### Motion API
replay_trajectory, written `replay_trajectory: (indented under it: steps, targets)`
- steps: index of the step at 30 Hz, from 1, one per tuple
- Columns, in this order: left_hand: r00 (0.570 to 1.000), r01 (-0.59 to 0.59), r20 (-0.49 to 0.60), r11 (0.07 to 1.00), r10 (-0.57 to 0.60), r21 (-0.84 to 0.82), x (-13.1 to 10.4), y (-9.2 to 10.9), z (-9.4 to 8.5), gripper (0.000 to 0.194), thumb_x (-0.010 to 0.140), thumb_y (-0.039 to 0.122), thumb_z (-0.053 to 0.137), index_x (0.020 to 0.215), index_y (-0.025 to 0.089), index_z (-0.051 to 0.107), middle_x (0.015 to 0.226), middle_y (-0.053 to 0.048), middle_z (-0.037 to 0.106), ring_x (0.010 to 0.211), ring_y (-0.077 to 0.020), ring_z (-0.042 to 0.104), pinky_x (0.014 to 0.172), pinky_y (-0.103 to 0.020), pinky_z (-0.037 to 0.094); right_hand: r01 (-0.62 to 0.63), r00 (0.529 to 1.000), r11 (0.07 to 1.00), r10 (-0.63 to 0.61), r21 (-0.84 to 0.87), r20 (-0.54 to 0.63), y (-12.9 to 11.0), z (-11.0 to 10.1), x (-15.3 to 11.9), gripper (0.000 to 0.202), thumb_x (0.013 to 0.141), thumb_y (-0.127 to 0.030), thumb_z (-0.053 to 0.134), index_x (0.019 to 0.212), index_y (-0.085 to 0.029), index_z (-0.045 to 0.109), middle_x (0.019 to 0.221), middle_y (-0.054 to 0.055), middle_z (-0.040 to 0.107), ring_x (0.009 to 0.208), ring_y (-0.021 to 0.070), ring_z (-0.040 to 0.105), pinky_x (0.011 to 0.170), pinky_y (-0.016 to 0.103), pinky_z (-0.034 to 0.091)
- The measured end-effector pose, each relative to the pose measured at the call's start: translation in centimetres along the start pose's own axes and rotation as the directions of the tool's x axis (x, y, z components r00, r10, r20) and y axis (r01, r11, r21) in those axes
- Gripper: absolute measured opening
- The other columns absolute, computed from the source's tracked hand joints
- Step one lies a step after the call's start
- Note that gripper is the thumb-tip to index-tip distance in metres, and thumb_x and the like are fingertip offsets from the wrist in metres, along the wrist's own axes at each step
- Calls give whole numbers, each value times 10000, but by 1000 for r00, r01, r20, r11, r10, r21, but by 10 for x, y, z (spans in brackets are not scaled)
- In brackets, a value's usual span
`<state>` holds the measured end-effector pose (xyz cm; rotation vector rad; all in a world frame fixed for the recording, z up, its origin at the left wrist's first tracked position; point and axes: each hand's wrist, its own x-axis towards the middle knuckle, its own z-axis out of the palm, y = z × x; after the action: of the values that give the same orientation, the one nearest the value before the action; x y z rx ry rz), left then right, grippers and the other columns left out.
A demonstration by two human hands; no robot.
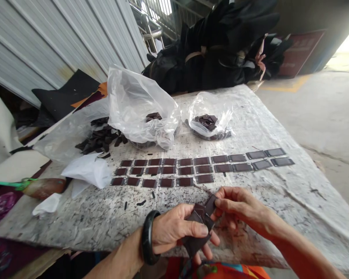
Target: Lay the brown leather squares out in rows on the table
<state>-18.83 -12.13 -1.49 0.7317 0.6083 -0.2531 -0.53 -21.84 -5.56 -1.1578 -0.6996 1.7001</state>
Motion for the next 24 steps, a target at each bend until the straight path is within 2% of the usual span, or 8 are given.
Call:
replay_trajectory:
  steps: [5, 9, 11, 13, 15, 18, 21, 24]
  targets:
    - [1000, -28, -6, 1000, 28, 2, 2, -1, 0, 317, 665, 265, 737, 913, 103, 623, 815, -108, 664, 546, -143, 645, 417, -187, 518, -9, 1000, 995, 11, -99, 19, -5, 10, 4, 437, 728, -574, 649, 741, -162, 505, 638, -6, 595, 393, 48, 459, 365, 164, 336]
    - [985, -157, -58, 983, 163, 94, -16, 28, -2, 347, 674, 277, 731, 952, 114, 604, 753, -84, 660, 541, -138, 638, 421, -183, 510, 58, 998, 972, -59, -228, 3, -21, 13, 15, 477, 735, -630, 603, 827, -165, 548, 666, -16, 538, 405, 38, 412, 372, 165, 327]
    - [921, -322, -162, 926, 355, 199, -33, 58, -3, 349, 733, 287, 689, 1024, 127, 582, 823, -91, 667, 627, -155, 656, 454, -188, 516, 67, 996, 951, -79, -303, -29, -32, 8, 21, 503, 718, -663, 591, 802, -168, 553, 665, -16, 526, 398, 37, 392, 377, 177, 321]
    - [764, -464, -273, 791, 585, 399, -50, 95, -7, 324, 813, 309, 605, 1083, 137, 555, 912, -104, 664, 717, -155, 657, 505, -190, 514, 101, 990, 917, -131, -386, -53, -48, -1, 26, 489, 734, -658, 571, 754, -169, 552, 649, -14, 519, 410, 49, 399, 399, 194, 332]
    - [583, -356, -307, 576, 753, 736, -62, 137, -15, 322, 895, 321, 459, 1144, 123, 507, 999, -141, 653, 798, -169, 658, 571, -232, 531, 158, 967, 843, -237, -515, -92, -69, -13, 30, 429, 791, -604, 534, 733, -180, 555, 637, -10, 517, 463, 85, 454, 448, 221, 372]
    - [487, -217, -288, 434, 824, 874, -62, 195, -36, 324, 901, 321, 451, 1160, 126, 467, 1051, -138, 632, 854, -189, 648, 647, -291, 538, 119, 858, 569, -471, -814, -204, -110, -31, 42, 318, 871, -475, 452, 812, -196, 592, 616, 11, 555, 575, 159, 548, 533, 265, 411]
    - [435, 56, -280, 285, 856, 957, -47, 233, -61, 236, 848, 287, 562, 1028, 136, 545, 919, -86, 638, 794, -190, 630, 680, -339, 524, -46, 733, 250, -650, -967, -202, -153, -46, 67, 246, 882, -301, 406, 906, -175, 616, 692, 44, 626, 617, 176, 571, 554, 277, 383]
    - [462, 299, -259, 127, 848, 946, -30, 247, -83, 186, 838, 295, 602, 920, 129, 594, 929, -55, 623, 882, -190, 600, 805, -399, 490, -53, 775, 143, -618, -988, -132, -181, -54, 99, 237, 860, -235, 408, 805, -159, 625, 704, 53, 628, 634, 170, 557, 553, 272, 350]
